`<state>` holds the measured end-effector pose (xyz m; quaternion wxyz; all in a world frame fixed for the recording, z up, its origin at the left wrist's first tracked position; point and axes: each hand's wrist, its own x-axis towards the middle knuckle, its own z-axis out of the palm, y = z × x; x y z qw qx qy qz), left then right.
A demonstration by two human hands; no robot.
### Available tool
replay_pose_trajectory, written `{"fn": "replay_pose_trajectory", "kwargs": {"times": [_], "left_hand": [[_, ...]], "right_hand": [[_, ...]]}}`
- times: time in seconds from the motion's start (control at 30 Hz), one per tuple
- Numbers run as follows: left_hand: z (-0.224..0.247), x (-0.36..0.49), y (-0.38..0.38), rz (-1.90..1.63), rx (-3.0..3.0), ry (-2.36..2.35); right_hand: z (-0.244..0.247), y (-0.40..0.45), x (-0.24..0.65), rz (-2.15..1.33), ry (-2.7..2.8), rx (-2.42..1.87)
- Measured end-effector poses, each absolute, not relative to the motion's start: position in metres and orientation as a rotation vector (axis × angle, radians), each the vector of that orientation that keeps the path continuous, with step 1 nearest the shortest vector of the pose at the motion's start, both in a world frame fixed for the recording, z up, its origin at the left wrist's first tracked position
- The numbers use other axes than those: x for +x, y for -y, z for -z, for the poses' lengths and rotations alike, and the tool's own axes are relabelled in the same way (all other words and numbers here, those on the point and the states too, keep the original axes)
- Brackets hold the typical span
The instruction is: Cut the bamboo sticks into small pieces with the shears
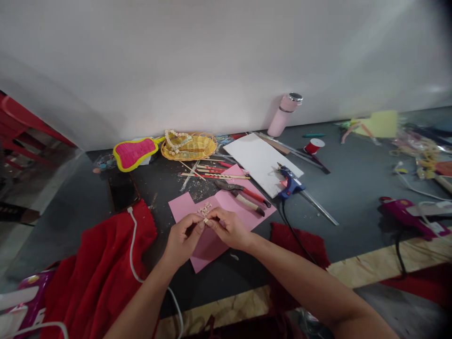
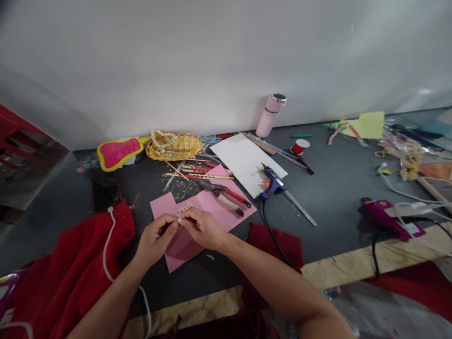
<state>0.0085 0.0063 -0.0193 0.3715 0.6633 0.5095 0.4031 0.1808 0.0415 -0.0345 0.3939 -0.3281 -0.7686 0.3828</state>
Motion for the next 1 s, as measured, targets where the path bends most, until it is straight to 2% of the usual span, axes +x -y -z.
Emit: {"fn": "replay_pose_trajectory", "kwargs": {"times": [1.0], "left_hand": [[0.0203,0.0081,-0.0063,-1.024,1.732,-1.320]], "right_hand": [[0.0347,-0.0419,0.1815,-1.073,1.921,-0.805]]}}
